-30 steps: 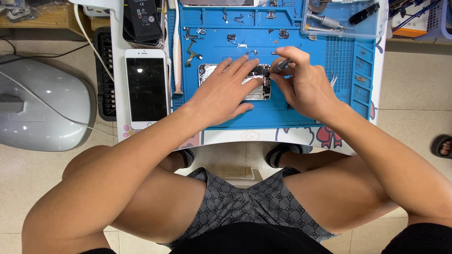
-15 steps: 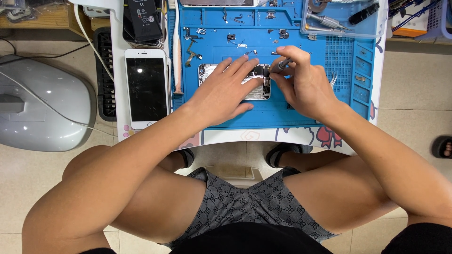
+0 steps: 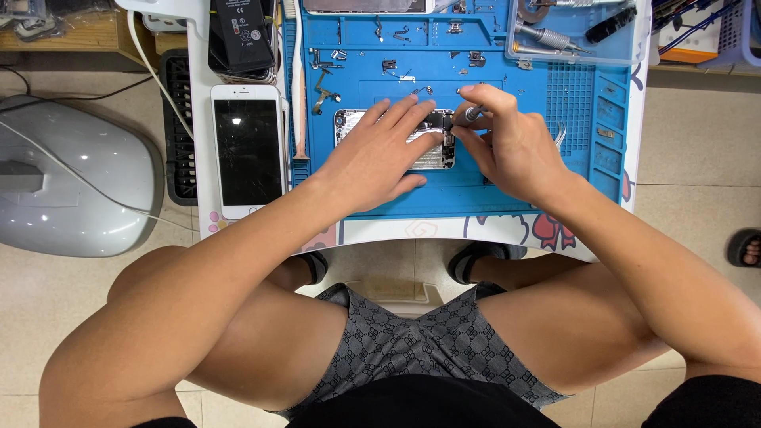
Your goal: Applying precision adhesive strips and installing small internal components into a smartphone chassis using tweezers and a screwdriver on a repair mat.
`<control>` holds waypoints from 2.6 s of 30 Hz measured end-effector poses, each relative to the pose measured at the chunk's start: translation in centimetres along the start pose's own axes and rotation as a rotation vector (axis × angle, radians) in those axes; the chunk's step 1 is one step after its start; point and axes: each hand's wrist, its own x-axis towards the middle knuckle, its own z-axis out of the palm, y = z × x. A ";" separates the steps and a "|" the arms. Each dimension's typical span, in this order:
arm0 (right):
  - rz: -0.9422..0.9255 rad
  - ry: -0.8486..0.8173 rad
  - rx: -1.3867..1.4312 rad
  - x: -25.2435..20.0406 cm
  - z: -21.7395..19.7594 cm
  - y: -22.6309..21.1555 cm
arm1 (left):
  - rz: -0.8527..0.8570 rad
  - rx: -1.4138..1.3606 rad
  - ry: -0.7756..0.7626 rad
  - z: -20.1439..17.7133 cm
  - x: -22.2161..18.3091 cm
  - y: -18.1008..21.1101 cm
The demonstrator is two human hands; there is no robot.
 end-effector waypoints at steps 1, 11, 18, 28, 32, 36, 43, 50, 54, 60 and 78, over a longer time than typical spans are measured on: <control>0.000 0.001 -0.001 -0.1 0.1 0.0 | 0.001 0.001 0.001 0.0 0.0 0.0; -0.113 0.172 0.030 0.6 -0.9 -0.6 | 0.003 0.003 -0.034 -0.4 0.2 0.3; -0.077 0.326 0.130 1.1 -0.6 -1.4 | 0.014 0.048 -0.058 -0.9 0.2 0.4; -0.074 0.366 0.111 1.0 -0.1 -2.1 | -0.004 0.091 -0.088 -1.3 0.2 1.1; -0.077 0.419 -0.003 0.7 0.0 -1.8 | -0.009 0.088 -0.090 -1.2 0.2 1.2; -0.034 0.413 -0.056 0.7 -0.5 -1.5 | -0.024 0.076 -0.094 -0.7 0.0 1.0; -0.005 0.399 0.077 0.9 -0.3 -1.7 | -0.021 0.074 -0.093 -0.7 -0.1 0.9; -0.027 0.394 -0.024 1.1 -1.0 -1.5 | -0.024 0.077 -0.112 -0.8 0.1 0.9; -0.026 0.376 0.020 1.2 -1.1 -2.1 | -0.030 0.076 -0.124 -1.0 0.2 1.1; -0.066 0.376 -0.143 1.0 -1.1 -1.2 | -0.032 0.090 -0.116 -0.7 0.2 1.0; -0.074 0.315 -0.088 1.6 -2.7 -1.4 | -0.023 0.041 -0.100 -0.8 0.1 0.9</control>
